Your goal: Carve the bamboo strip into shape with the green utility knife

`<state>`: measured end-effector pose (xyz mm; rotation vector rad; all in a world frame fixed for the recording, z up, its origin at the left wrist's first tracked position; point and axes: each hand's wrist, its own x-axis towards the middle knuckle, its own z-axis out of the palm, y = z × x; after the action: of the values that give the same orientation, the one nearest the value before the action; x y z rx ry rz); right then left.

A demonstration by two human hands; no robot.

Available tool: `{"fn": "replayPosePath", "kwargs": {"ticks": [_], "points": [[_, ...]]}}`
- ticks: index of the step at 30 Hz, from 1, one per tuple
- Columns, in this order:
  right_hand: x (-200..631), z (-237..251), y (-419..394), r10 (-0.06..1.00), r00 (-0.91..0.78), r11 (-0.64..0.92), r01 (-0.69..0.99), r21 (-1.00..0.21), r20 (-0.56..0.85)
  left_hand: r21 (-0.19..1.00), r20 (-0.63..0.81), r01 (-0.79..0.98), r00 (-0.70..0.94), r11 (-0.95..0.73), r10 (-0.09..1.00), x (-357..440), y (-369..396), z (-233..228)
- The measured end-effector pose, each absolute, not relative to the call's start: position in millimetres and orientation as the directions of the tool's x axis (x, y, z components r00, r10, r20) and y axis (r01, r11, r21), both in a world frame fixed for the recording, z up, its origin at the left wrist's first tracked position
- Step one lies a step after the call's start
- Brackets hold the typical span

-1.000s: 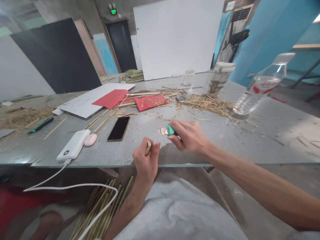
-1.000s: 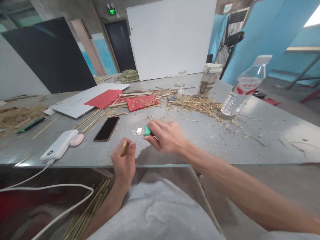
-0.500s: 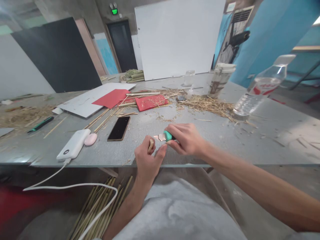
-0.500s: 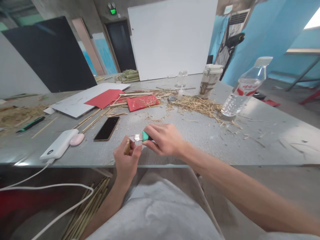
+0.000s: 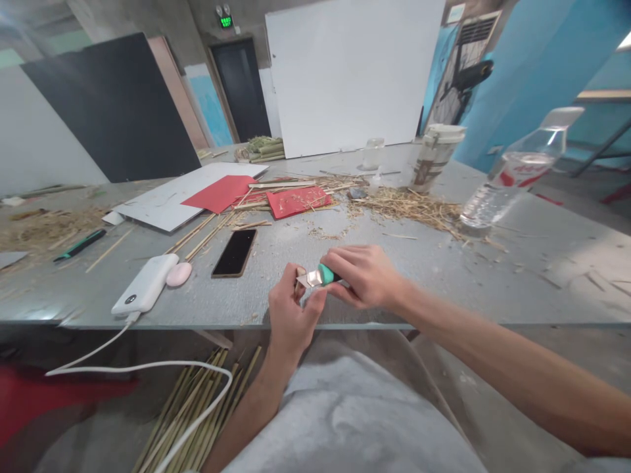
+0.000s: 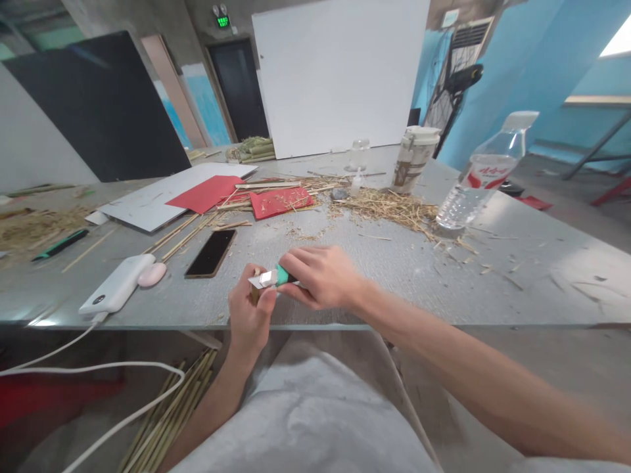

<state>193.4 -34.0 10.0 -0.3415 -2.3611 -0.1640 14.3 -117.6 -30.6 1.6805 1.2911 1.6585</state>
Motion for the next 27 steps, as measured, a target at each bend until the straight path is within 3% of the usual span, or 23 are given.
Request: {"fn": "replayPosePath", "kwargs": {"ticks": [6,18,27], "points": [[190.8,9.4,-35.3,0.169,-0.717,0.953,0.294,0.074,0.676,0.847,0.504,0.299,-0.188,-0.439,0.843,16.4,-116.8,-29.3],[188.8,7.4,-37.5,0.242,-0.670,0.904,0.418,0.088,0.702,0.820,0.514,0.426,-0.255,-0.382,0.819,16.6,-115.5,-30.7],[194.1,9.2,-34.6,0.399,-0.528,0.830,0.555,-0.051,0.749,0.831,0.503,0.418,-0.281,-0.368,0.817,19.2,-115.8,-26.4]]}}
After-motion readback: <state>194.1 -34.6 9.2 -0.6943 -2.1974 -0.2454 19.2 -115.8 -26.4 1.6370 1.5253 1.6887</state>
